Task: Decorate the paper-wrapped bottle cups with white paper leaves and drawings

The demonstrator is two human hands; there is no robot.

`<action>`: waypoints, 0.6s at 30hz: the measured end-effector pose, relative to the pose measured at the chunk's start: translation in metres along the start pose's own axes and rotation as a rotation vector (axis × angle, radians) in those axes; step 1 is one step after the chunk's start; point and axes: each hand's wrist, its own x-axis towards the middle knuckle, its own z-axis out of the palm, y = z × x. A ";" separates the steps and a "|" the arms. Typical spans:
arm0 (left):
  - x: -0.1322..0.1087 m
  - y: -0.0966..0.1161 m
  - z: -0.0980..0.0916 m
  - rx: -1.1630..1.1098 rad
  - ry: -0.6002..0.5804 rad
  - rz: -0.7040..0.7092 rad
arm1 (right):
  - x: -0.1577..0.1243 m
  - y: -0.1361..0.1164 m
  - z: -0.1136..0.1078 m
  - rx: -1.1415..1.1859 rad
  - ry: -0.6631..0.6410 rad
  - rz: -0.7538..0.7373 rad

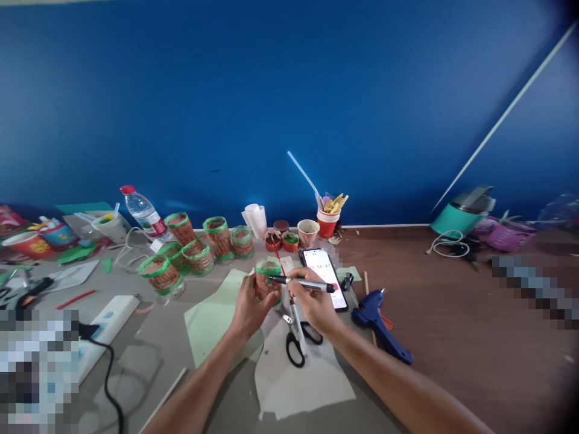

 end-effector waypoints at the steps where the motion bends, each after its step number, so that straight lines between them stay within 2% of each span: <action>1: 0.000 0.000 0.000 0.005 0.001 -0.003 | 0.000 -0.002 0.001 -0.014 -0.004 -0.004; 10: 0.000 -0.005 0.002 0.105 0.039 0.091 | -0.005 -0.009 0.005 -0.158 -0.052 -0.099; 18: 0.000 -0.004 0.000 0.074 0.029 0.021 | -0.005 -0.015 0.004 -0.108 -0.012 -0.080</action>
